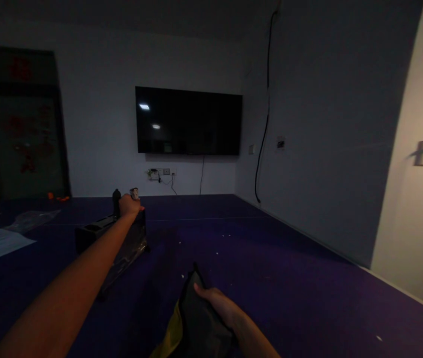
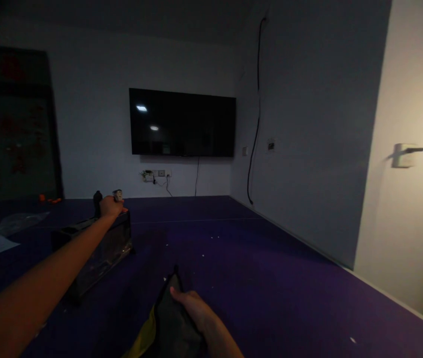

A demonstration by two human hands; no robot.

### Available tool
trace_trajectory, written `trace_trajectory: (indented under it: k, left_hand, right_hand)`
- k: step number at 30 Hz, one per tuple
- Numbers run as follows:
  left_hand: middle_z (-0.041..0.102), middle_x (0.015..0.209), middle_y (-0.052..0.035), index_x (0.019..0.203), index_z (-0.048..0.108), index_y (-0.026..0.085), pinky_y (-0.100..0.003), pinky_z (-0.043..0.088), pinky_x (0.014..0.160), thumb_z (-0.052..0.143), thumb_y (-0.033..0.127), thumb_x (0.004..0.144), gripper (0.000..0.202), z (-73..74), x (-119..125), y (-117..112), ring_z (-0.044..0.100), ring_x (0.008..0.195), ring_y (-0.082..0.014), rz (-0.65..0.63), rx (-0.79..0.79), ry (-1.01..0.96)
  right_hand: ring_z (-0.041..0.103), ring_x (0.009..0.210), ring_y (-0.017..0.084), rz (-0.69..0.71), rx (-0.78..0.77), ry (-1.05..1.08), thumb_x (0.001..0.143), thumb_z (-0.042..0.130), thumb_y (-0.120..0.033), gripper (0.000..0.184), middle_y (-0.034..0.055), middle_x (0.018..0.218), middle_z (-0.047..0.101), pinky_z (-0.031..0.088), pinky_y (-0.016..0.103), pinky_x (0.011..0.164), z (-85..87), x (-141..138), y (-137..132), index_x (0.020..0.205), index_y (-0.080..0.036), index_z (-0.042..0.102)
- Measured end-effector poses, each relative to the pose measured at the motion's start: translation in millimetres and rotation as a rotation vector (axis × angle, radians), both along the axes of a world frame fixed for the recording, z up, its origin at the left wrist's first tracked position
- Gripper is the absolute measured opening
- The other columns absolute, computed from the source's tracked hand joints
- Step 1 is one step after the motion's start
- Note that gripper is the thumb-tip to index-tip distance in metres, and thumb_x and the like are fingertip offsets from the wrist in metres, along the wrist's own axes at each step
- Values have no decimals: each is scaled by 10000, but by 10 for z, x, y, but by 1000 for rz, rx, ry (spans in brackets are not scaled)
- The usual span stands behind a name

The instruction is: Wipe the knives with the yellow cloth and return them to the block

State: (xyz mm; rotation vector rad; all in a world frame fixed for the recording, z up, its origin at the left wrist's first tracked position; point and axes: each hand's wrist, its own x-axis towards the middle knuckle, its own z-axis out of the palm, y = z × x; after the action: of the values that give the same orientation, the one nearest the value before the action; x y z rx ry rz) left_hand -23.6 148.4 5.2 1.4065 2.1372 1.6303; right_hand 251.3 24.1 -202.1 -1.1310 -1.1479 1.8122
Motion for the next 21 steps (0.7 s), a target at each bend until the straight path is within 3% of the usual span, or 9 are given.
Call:
trace_trajectory:
  k: [4,10,14,16,17,19,21]
  left_hand:
    - [608,784,-3,885,578,123,-265,493,605,541,290,837,178,205,-6,-32,575,638,-100,-24,33,40]
    - [600,608,-28,718,567,120,-225,420,497,569,202,762,94,674,52,-91,607,507,-160,-83,273,73]
    - [638,804,-71,871,550,110,-207,436,451,528,241,776,163,1032,187,-191,620,504,-147,-162,441,50]
    - [620,961,-92,1008,496,121,-196,466,457,453,257,822,234,1135,324,-334,620,509,-111,-230,520,39]
    - [596,1037,-95,1056,462,138,-187,478,463,427,273,838,258,1147,410,-440,621,516,-94,-277,565,37]
    - [564,1112,-118,1077,434,147,-188,495,460,427,298,844,277,1060,602,-713,632,538,-98,-511,734,22]
    - [566,1105,-106,1066,429,166,-199,520,495,446,321,846,269,804,790,-1039,661,628,-131,-688,777,48]
  right_hand:
    - [640,549,164,-27,-18,-6,658,696,-464,378,78,620,683,488,253,607,-18,-16,30,637,-86,687]
    - [633,538,168,-44,-21,11,675,684,-458,379,80,604,674,480,264,597,-52,-18,60,640,-81,681]
    - [641,562,193,-39,-21,41,681,674,-466,370,75,577,664,482,289,626,-23,-13,54,634,-99,666]
    - [648,590,199,-40,-23,67,697,657,-472,374,78,584,666,485,291,657,0,-9,51,648,-101,664]
    - [651,605,200,-42,-25,82,711,640,-477,380,79,585,666,486,290,671,13,-7,48,651,-103,662]
    - [656,632,200,-51,-28,115,747,589,-494,399,78,591,668,489,287,692,40,-2,41,658,-111,659]
    - [659,653,199,-63,-28,150,784,523,-519,431,73,609,673,493,288,702,73,-2,25,678,-124,658]
